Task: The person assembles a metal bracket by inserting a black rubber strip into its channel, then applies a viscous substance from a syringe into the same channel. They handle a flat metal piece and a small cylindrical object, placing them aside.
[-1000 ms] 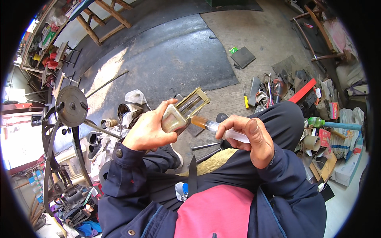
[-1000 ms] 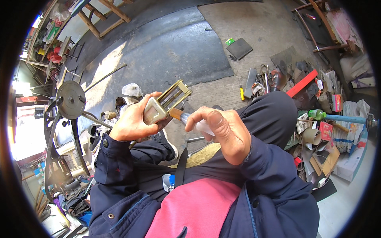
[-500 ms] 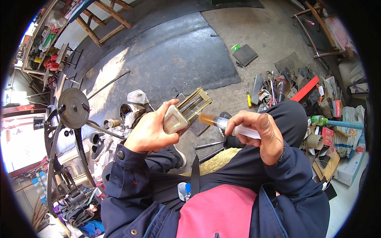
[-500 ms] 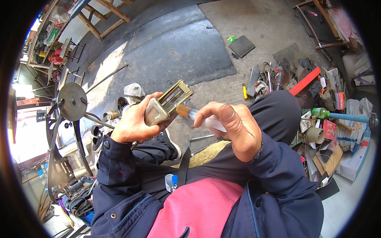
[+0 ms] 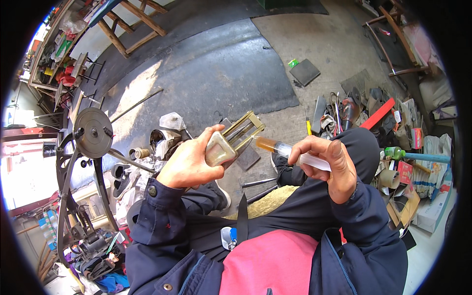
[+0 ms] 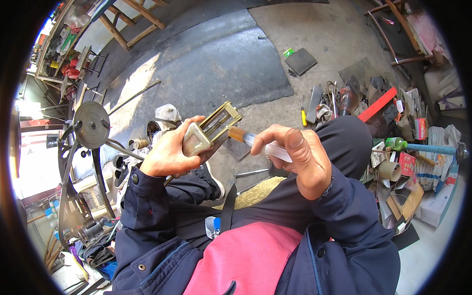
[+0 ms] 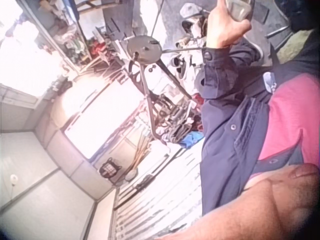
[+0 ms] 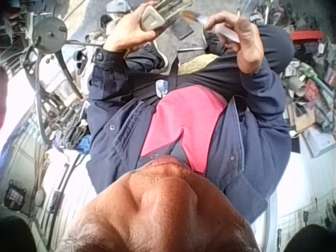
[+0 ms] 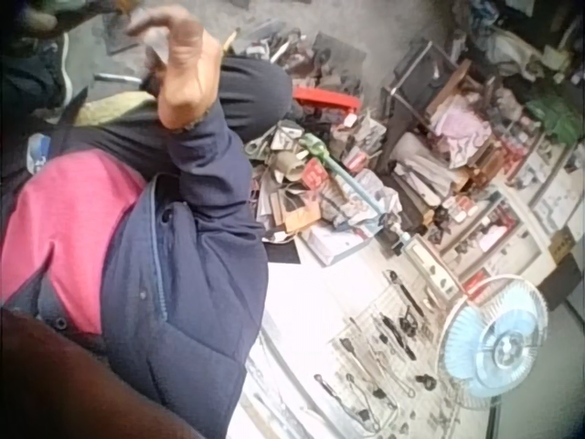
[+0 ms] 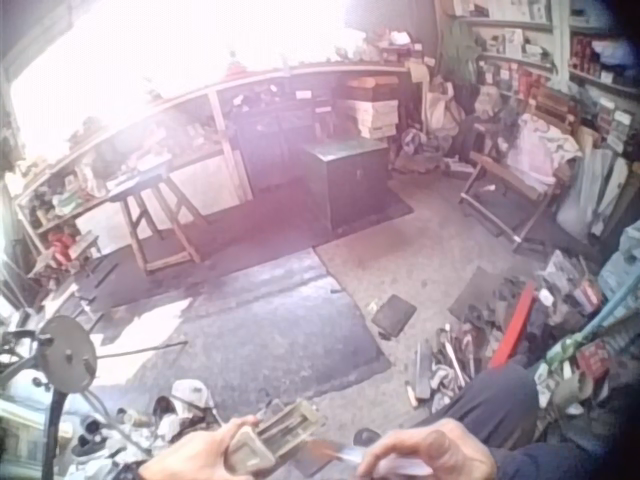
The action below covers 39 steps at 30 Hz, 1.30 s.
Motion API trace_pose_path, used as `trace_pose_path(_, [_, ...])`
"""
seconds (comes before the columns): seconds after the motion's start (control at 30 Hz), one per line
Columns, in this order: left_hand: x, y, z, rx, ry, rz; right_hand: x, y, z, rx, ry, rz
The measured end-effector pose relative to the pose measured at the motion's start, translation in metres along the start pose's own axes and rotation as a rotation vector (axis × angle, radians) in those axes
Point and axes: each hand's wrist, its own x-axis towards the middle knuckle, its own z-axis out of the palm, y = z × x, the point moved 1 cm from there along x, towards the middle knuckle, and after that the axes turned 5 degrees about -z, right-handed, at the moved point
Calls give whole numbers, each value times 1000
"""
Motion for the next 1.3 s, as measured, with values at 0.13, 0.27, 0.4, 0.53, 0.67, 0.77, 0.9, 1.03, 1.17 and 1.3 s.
trace_pose_path(0.13, [0,-4,0,2,-25,-42,-1,-2,-1,-7,26,1])
trace_pose_path(0.27, [2,-6,2,56,34,34,-2,-3,-3,-31,38,-10])
trace_pose_path(0.4, [2,-8,0,57,0,-11,-2,-6,-5,-56,51,-18])
trace_pose_path(0.53, [2,-8,1,67,21,38,-3,-8,-6,-62,51,-27])
trace_pose_path(0.67, [2,-6,1,67,27,46,-4,-8,-5,-73,59,-31])
trace_pose_path(0.77, [0,-6,0,50,-5,-33,-6,-10,-6,-62,38,-45])
trace_pose_path(0.9, [1,-7,2,82,49,38,-14,-15,-9,-48,13,-86])
trace_pose_path(1.03, [2,-13,5,71,89,88,-23,-14,-7,48,50,-271])
trace_pose_path(1.17, [4,-18,9,46,121,148,-41,-10,-12,260,183,-434])
trace_pose_path(1.3, [8,-18,18,-100,124,204,-80,-3,-34,-54,521,-634])
